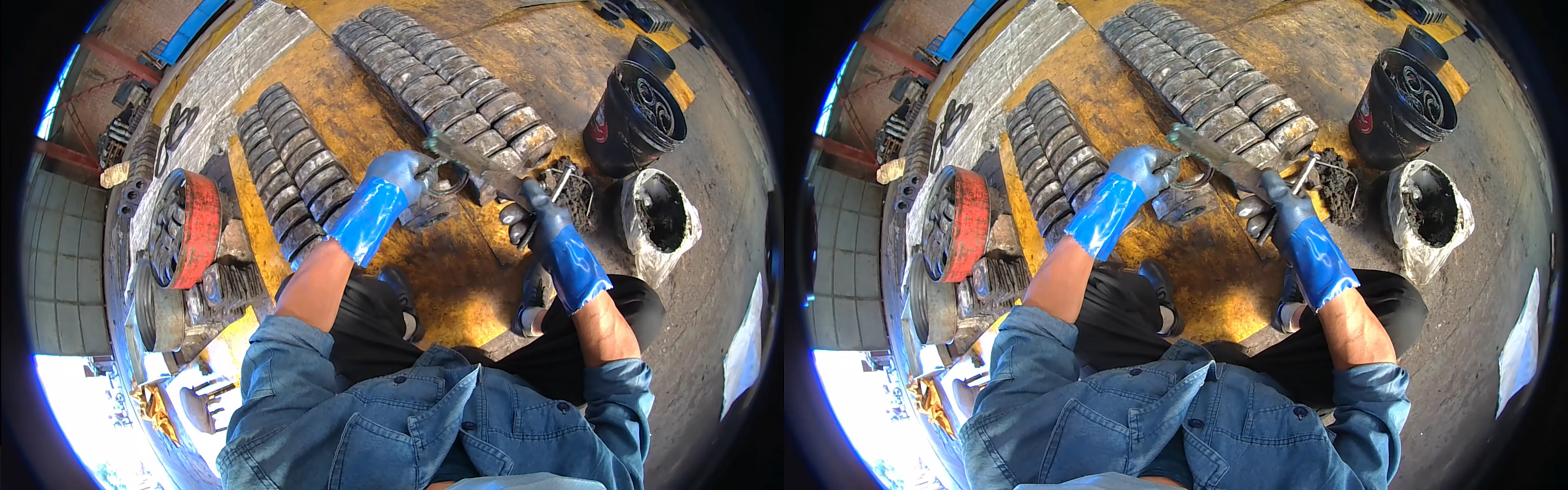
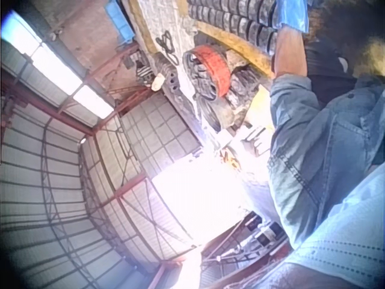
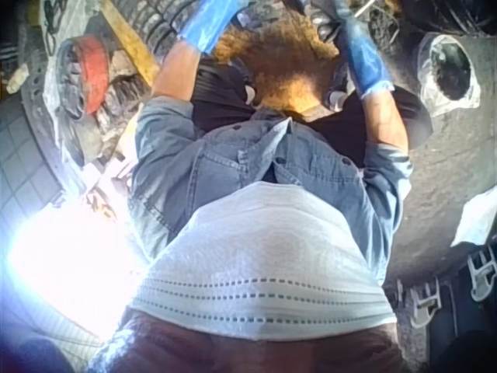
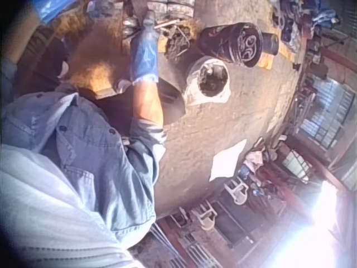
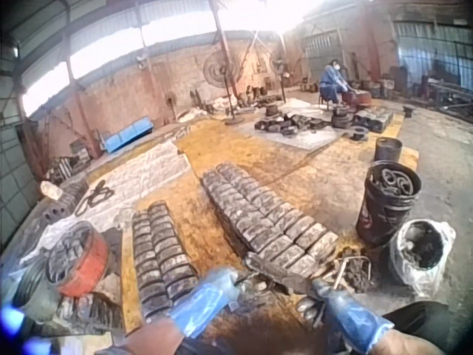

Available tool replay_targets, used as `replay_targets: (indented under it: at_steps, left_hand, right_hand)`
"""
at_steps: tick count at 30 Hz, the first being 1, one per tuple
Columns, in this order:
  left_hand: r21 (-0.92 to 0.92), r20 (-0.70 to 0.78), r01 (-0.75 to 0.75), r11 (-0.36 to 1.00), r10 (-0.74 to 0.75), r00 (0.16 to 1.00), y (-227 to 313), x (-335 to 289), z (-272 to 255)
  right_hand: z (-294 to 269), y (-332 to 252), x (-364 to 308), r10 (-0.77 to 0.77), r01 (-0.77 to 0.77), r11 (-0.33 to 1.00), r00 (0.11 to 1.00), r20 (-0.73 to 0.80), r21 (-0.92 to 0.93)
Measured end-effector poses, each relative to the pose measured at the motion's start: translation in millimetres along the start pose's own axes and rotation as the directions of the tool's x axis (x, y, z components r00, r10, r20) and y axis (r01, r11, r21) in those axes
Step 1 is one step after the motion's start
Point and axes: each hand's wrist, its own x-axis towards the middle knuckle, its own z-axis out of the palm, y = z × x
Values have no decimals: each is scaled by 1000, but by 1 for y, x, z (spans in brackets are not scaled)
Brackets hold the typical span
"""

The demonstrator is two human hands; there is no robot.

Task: The person sits on the floor and applies grease from a bucket to metal rings using a scraper. They fit the rings onto heavy metal track links and arrange the segments into rows on the floor.

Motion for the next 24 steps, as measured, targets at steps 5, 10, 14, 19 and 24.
replay_targets:
  at_steps: [5, 10, 14, 19, 24]
  left_hand:
    - [-586, 47, 80, 807, -65, 997, -35, 19, 23]
    - [-852, 115, 197, 485, -193, 974, -39, 23, 3]
    - [-875, 96, 176, 451, -194, 976, -41, 21, -4]
    - [-803, 115, 227, 550, -231, 966, -37, 18, -8]
    - [-759, 117, 171, 629, -126, 985, -42, 17, -5]
  right_hand:
    - [-6, 1, 0, -171, 165, 984, 982, 81, 69]
    - [-6, -18, -18, -256, 250, 957, 967, -22, -146]
    - [-7, -17, -17, -256, 253, 955, 967, 3, -152]
    - [-13, -16, -13, -232, 238, 952, 971, 58, -192]
    - [-12, -13, -13, -229, 243, 929, 970, 83, -278]
